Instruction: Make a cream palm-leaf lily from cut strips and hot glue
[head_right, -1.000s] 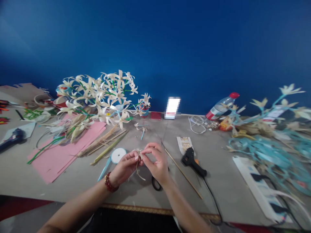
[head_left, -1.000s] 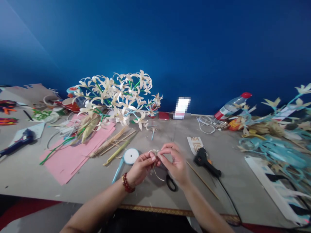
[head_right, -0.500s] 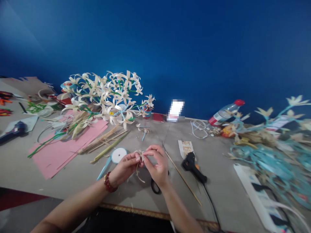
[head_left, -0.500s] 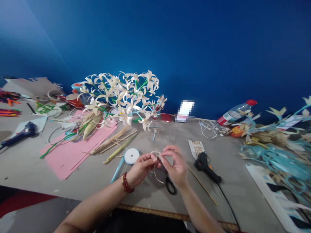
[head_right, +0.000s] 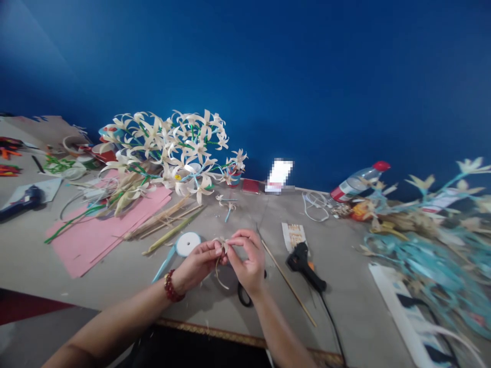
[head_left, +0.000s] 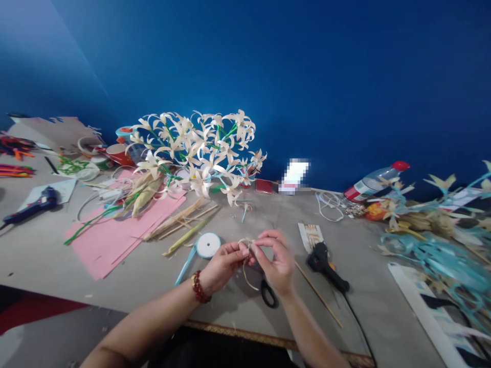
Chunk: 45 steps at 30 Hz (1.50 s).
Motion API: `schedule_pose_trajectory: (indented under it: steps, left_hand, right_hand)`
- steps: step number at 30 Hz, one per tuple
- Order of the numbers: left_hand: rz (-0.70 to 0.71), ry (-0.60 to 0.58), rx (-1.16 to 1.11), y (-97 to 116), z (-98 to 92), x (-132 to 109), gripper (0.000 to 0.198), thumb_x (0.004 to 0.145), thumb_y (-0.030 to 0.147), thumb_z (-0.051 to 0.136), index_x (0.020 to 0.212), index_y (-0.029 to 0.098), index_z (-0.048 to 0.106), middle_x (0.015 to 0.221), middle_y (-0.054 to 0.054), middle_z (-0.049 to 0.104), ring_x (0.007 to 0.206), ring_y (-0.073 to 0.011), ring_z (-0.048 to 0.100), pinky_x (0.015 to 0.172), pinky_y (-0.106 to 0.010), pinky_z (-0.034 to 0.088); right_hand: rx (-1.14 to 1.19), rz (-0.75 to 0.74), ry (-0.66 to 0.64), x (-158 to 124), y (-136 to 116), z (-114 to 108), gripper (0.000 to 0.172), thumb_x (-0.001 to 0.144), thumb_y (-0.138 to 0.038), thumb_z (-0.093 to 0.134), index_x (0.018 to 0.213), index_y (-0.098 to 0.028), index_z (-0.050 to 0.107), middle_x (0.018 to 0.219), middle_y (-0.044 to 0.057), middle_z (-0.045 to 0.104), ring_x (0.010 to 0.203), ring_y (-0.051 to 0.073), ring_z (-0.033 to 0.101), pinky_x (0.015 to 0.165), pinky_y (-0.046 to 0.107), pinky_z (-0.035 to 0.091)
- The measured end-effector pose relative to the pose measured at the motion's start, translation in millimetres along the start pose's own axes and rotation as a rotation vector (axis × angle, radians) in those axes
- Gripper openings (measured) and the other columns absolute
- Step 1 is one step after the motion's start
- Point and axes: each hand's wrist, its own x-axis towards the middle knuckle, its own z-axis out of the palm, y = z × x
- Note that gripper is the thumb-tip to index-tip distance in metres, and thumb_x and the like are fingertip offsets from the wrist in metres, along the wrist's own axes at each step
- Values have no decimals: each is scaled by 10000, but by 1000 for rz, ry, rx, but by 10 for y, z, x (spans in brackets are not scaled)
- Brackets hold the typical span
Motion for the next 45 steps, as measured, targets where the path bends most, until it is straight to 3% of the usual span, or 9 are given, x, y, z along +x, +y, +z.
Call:
schedule_pose_trajectory:
  steps: [30, 40, 45]
  left_hand:
    - [-20, -52, -53, -3, -2, 5, 163, 787, 225, 733, 704, 112, 651, 722, -46, 651, 694, -121, 587, 724, -223, 441]
    - [-7, -63, -58, -1, 0, -9, 164, 790, 231, 736, 712, 121, 642, 731, -49, 650, 701, -124, 586, 736, -235, 442]
    - [28, -61, 5, 1, 3, -18, 184, 782, 262, 749, 713, 122, 651, 719, -42, 650, 693, -124, 582, 720, -228, 434]
  right_hand:
    - [-2, -62, 54, -44, 18, 68, 89, 844, -127, 629, 845, -216, 638, 923, 44, 596, 883, 212, 593, 801, 373, 470]
    - [91, -29, 75, -98, 20, 90, 312, 825, -128, 630, 1118, -231, 599, 1098, 96, 604, 1074, 271, 563, 933, 464, 457]
    - [154, 30, 39, -121, 41, 99, 287, 838, -154, 625, 1114, -228, 592, 1126, 102, 593, 1125, 277, 544, 975, 484, 444]
